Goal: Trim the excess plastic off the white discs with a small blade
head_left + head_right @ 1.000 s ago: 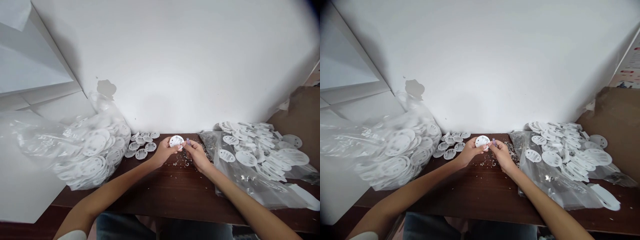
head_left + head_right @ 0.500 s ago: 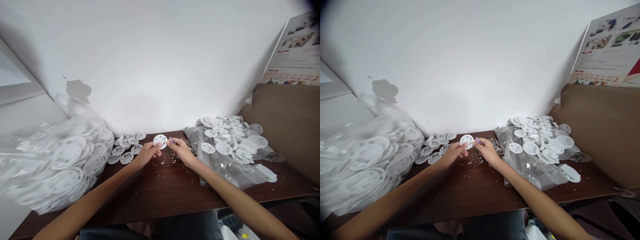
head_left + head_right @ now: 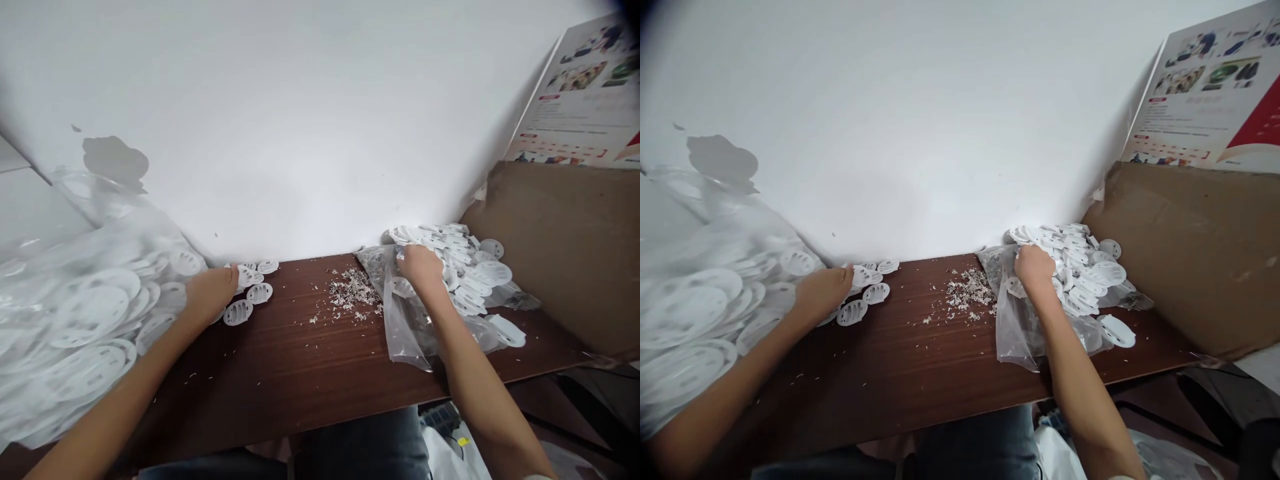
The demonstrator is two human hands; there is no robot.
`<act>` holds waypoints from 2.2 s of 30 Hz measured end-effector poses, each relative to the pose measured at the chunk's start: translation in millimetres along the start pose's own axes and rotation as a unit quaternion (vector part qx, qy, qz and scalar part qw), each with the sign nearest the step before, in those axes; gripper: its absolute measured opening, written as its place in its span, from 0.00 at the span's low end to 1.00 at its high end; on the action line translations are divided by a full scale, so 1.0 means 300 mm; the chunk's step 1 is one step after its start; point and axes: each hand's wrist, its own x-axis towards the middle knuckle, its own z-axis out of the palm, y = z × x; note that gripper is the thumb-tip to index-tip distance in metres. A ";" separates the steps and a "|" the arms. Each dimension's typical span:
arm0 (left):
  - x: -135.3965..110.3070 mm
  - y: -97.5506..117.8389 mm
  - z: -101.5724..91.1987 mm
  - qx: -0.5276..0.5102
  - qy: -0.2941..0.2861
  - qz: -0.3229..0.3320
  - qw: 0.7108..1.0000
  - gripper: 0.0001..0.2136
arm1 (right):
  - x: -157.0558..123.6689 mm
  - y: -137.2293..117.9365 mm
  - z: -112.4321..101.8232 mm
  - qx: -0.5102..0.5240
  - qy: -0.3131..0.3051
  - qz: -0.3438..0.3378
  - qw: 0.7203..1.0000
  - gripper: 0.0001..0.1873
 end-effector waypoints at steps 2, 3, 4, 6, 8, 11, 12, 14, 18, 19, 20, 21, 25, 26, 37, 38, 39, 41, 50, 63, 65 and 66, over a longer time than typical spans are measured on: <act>0.000 0.012 0.017 0.029 0.004 -0.003 1.000 0.28 | 0.001 -0.011 0.018 -0.007 -0.011 -0.005 1.000 0.18; 0.001 0.018 0.019 0.041 0.006 -0.004 0.999 0.27 | 0.000 -0.018 0.025 -0.011 -0.012 -0.007 1.000 0.18; 0.001 0.021 0.017 0.051 0.007 -0.004 0.999 0.26 | -0.003 -0.025 0.029 -0.014 -0.011 -0.008 1.000 0.18; 0.000 0.027 0.000 0.068 0.010 0.003 0.998 0.24 | -0.009 -0.038 0.032 -0.016 -0.006 -0.007 1.000 0.18; -0.009 0.036 -0.024 0.079 0.020 0.018 0.997 0.23 | -0.016 -0.048 0.027 -0.017 0.004 -0.006 1.000 0.18; -0.041 0.073 -0.052 0.053 0.036 0.073 0.995 0.23 | -0.034 -0.057 0.006 -0.014 0.047 -0.019 0.999 0.18; -0.056 0.092 -0.055 0.011 0.028 0.099 0.995 0.23 | -0.044 -0.060 -0.001 -0.003 0.074 -0.033 0.997 0.18; -0.090 0.143 -0.050 -0.138 -0.006 0.113 0.984 0.24 | -0.075 -0.073 -0.013 0.048 0.137 -0.094 0.985 0.20; -0.147 0.281 -0.004 -0.577 -0.257 0.014 0.775 0.35 | -0.186 -0.144 -0.003 0.218 0.136 -0.358 0.897 0.20; -0.154 0.321 0.013 -0.636 -0.313 0.003 0.706 0.37 | -0.219 -0.170 0.008 0.256 0.099 -0.415 0.868 0.19; -0.158 0.361 0.031 -0.680 -0.330 0.006 0.655 0.37 | -0.251 -0.197 0.021 0.292 0.072 -0.452 0.840 0.16; -0.160 0.399 0.051 -0.713 -0.322 0.014 0.623 0.36 | -0.281 -0.224 0.033 0.313 0.038 -0.480 0.819 0.15; -0.163 0.509 0.132 -0.772 -0.167 0.020 0.612 0.23 | -0.341 -0.295 0.065 0.370 -0.051 -0.531 0.761 0.14; -0.163 0.522 0.152 -0.770 -0.148 0.020 0.620 0.22 | -0.337 -0.298 0.067 0.373 -0.059 -0.531 0.759 0.13; -0.125 0.493 0.266 -0.764 -0.123 -0.113 0.623 0.19 | -0.106 -0.189 0.149 0.281 0.052 -0.275 0.918 0.20; -0.125 0.492 0.268 -0.771 -0.125 -0.110 0.614 0.20 | -0.098 -0.188 0.164 0.264 0.035 -0.270 0.925 0.21; -0.125 0.492 0.268 -0.776 -0.125 -0.106 0.609 0.20 | -0.093 -0.189 0.177 0.250 0.020 -0.269 0.930 0.20; -0.127 0.495 0.266 -0.776 -0.125 -0.099 0.611 0.21 | -0.087 -0.193 0.198 0.230 0.000 -0.272 0.934 0.16; -0.136 0.511 0.263 -0.735 -0.145 -0.048 0.660 0.23 | -0.089 -0.260 0.203 0.164 -0.027 -0.248 0.954 0.18; -0.146 0.508 0.247 -0.718 -0.160 -0.039 0.676 0.20 | -0.096 -0.271 0.212 0.353 -0.055 -0.260 0.897 0.11; -0.146 0.506 0.250 -0.718 -0.166 -0.035 0.675 0.19 | -0.105 -0.277 0.210 0.427 -0.074 -0.247 0.867 0.12; -0.146 0.506 0.254 -0.719 -0.169 -0.032 0.674 0.19 | -0.111 -0.282 0.207 0.465 -0.087 -0.239 0.848 0.13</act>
